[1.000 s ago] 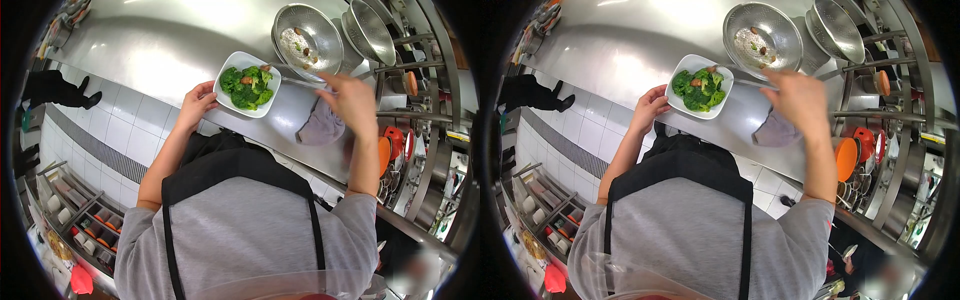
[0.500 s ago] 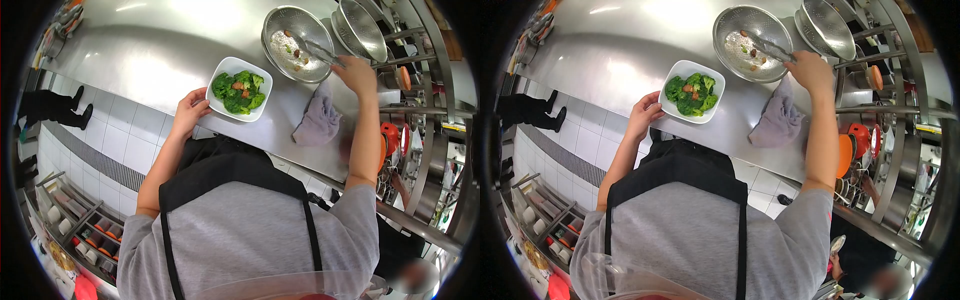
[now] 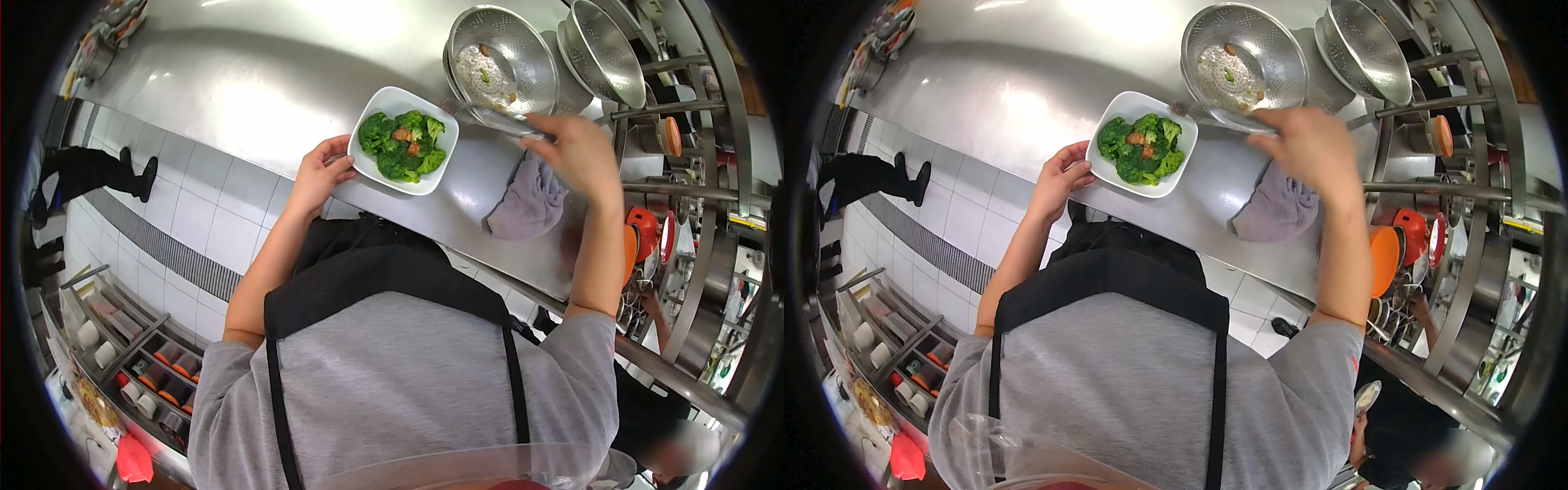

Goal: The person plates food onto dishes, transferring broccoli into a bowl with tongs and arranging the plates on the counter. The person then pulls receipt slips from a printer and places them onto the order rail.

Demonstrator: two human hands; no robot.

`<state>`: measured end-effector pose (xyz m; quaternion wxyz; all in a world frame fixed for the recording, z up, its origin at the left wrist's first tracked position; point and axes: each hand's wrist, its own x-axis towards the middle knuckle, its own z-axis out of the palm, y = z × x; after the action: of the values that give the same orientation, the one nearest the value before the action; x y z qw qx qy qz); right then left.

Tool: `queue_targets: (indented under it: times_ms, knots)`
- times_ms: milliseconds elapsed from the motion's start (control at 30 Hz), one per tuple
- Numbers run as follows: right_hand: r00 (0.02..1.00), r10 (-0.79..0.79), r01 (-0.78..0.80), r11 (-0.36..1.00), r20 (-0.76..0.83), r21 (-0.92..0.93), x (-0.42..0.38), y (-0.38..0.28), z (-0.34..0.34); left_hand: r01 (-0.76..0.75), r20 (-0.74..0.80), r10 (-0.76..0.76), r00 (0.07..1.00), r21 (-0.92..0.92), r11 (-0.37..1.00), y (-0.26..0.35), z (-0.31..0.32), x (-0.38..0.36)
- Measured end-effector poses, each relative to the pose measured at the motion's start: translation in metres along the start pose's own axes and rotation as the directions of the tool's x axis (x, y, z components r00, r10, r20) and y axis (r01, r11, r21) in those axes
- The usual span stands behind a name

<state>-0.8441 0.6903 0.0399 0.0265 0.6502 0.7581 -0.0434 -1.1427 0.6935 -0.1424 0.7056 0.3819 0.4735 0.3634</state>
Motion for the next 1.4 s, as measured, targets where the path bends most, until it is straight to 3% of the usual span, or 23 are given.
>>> queue_targets:
  times_ms: [100,233,333,400,500,733,900,1000,1033,1100,1200,1267,1367,1400]
  knots:
    - [0.99,-0.131,0.135,0.982,0.043,-0.131,-0.006,-0.026,0.016,-0.005,-0.001,0.005,1.0,0.002,1.0,0.0,0.001,0.0]
    - [0.993,-0.112,0.117,0.987,0.047,-0.111,-0.008,-0.027,0.006,0.002,0.001,-0.002,1.0,-0.007,1.0,-0.002,-0.001,0.0]
    - [0.999,-0.04,0.04,0.999,0.006,-0.003,-0.006,-0.011,-0.017,-0.016,0.002,0.016,1.0,-0.012,1.0,-0.003,0.0,0.002]
    - [0.968,0.226,-0.239,0.963,-0.11,-0.125,0.014,0.012,-0.022,-0.021,-0.018,0.02,1.0,-0.032,0.999,-0.002,0.001,0.002]
    - [0.948,0.235,-0.28,0.937,-0.215,-0.207,0.048,0.055,0.011,-0.003,-0.021,0.002,1.0,-0.026,1.0,0.001,0.002,0.0]
    - [0.949,0.313,-0.313,0.916,-0.039,-0.25,0.091,0.068,0.047,-0.015,-0.008,0.015,1.0,-0.028,0.999,-0.001,0.0,0.0]
    - [0.982,0.159,-0.175,0.971,-0.103,-0.164,0.056,0.04,0.016,-0.005,-0.014,0.004,1.0,-0.029,1.0,0.0,0.001,0.0]
    - [0.997,0.075,-0.075,0.997,0.012,-0.035,0.021,0.005,-0.002,-0.005,0.015,0.005,1.0,-0.002,1.0,0.001,-0.001,0.001]
    - [0.997,0.077,-0.076,0.997,0.013,-0.033,0.011,-0.004,0.001,-0.003,0.016,0.003,1.0,0.0,1.0,0.001,-0.002,0.0]
    - [0.99,-0.14,0.14,0.99,0.019,-0.034,-0.003,-0.02,0.005,-0.003,0.001,0.003,1.0,-0.006,1.0,0.001,-0.001,0.002]
    - [0.988,-0.112,0.131,0.973,0.107,-0.192,-0.008,-0.037,0.005,-0.002,0.001,0.002,1.0,0.005,1.0,0.002,-0.001,0.001]
    - [0.987,-0.129,0.145,0.969,0.092,-0.2,-0.012,-0.034,-0.003,0.004,0.009,-0.004,1.0,0.023,1.0,0.002,-0.002,0.001]
    - [0.995,0.011,-0.022,0.994,-0.104,-0.106,-0.019,-0.017,-0.029,0.008,0.011,-0.008,1.0,0.031,0.999,0.002,-0.002,0.001]
    - [0.985,0.142,-0.159,0.968,-0.102,-0.194,-0.016,-0.005,-0.036,0.005,0.008,-0.005,1.0,0.018,1.0,0.001,-0.001,0.001]
